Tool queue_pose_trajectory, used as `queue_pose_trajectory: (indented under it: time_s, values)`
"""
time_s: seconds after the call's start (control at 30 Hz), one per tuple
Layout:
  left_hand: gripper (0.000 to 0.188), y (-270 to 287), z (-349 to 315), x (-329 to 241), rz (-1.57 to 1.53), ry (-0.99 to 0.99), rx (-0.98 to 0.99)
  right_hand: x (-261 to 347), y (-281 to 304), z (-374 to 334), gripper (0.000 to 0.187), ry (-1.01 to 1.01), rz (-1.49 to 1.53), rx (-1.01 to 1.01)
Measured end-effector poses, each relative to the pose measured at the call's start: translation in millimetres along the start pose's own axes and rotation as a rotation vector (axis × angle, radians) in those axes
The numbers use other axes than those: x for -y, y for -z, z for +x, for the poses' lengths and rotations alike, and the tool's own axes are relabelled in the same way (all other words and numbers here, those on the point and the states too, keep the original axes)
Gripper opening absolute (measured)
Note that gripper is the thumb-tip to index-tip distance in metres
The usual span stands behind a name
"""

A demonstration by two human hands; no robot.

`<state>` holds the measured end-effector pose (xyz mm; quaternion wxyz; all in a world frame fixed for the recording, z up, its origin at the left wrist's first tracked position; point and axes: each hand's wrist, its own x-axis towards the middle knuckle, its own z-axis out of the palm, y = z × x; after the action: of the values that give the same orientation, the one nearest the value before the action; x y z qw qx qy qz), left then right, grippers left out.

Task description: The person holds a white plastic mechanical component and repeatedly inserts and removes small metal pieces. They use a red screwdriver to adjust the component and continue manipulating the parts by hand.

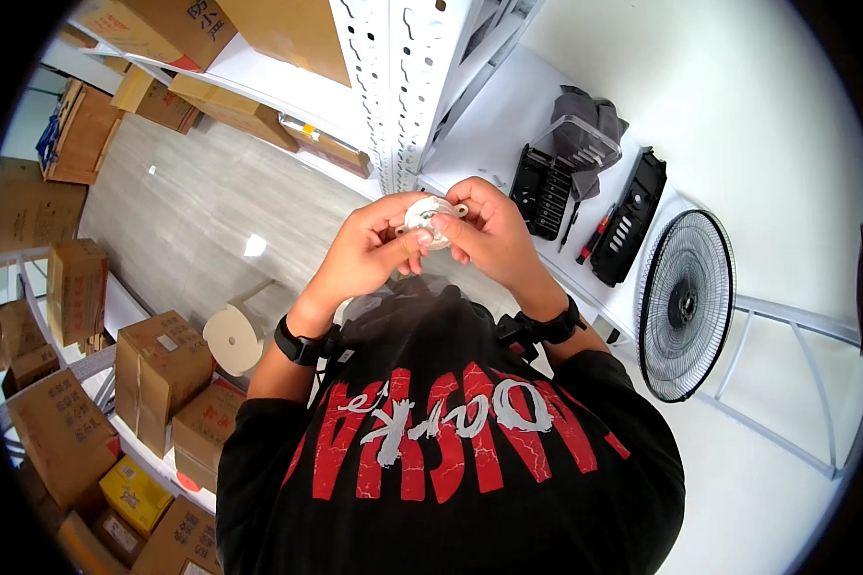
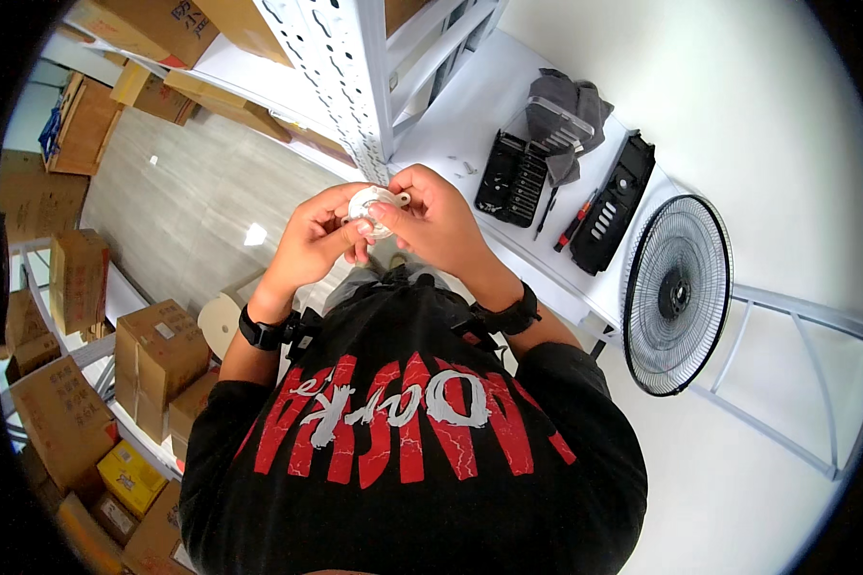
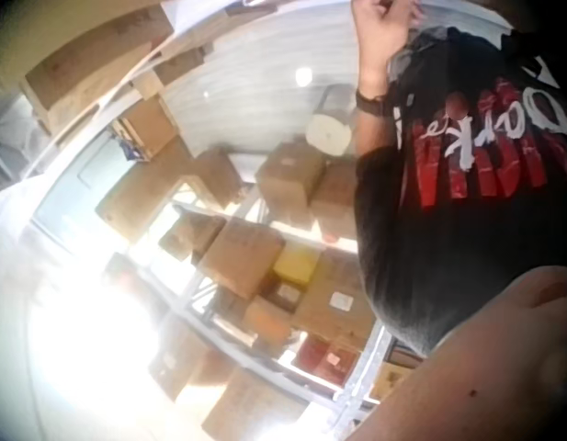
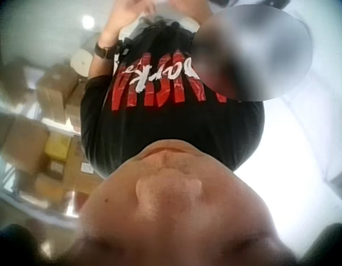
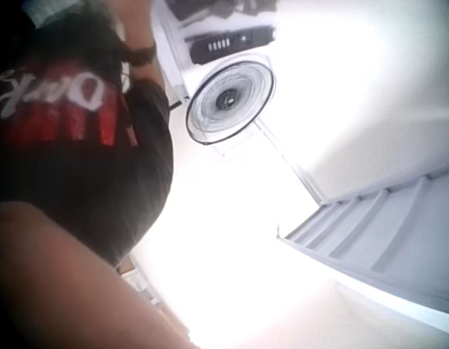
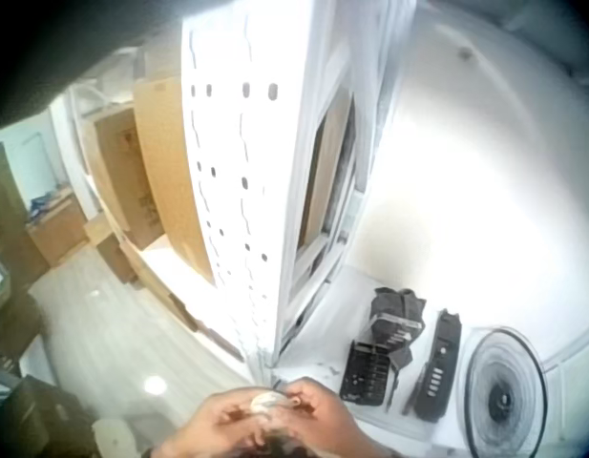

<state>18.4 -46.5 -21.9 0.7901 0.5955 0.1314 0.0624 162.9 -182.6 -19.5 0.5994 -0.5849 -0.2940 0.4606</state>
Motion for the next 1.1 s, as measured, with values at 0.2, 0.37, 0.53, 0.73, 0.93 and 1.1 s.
queue_pose_trajectory:
  time_s: [0.2,0.37,0.53,0.73,0.93,1.1]
  values:
    - [0.033,-0.6,-0.3,-2.3,-0.02,0.034,-0.019,-5.0,-3.5,-2.4,0.023,0.133,0.011,-0.017]
    - [0.029,-6.5,1.9,-3.4,0.001,0.054,-0.058,-9.7,-4.3,-1.1,0.021,0.131,0.021,-0.039]
    - [0.025,-9.7,2.8,-1.6,0.031,0.091,-0.08,-17.0,1.5,-0.2,0.022,0.07,0.015,-0.038]
    - [0.023,-14.7,7.8,4.3,-0.001,0.048,-0.129,-9.5,3.8,-2.8,0.021,0.012,0.034,-0.032]
    - [0.02,-6.5,6.0,8.0,0.028,0.116,-0.03,-17.1,8.3,-7.8,0.017,0.001,0.0,0.021]
    - [0.02,-3.5,4.6,19.9,-0.047,0.181,0.068,-20.6,4.8,-13.9,0.018,-0.007,0.02,0.04]
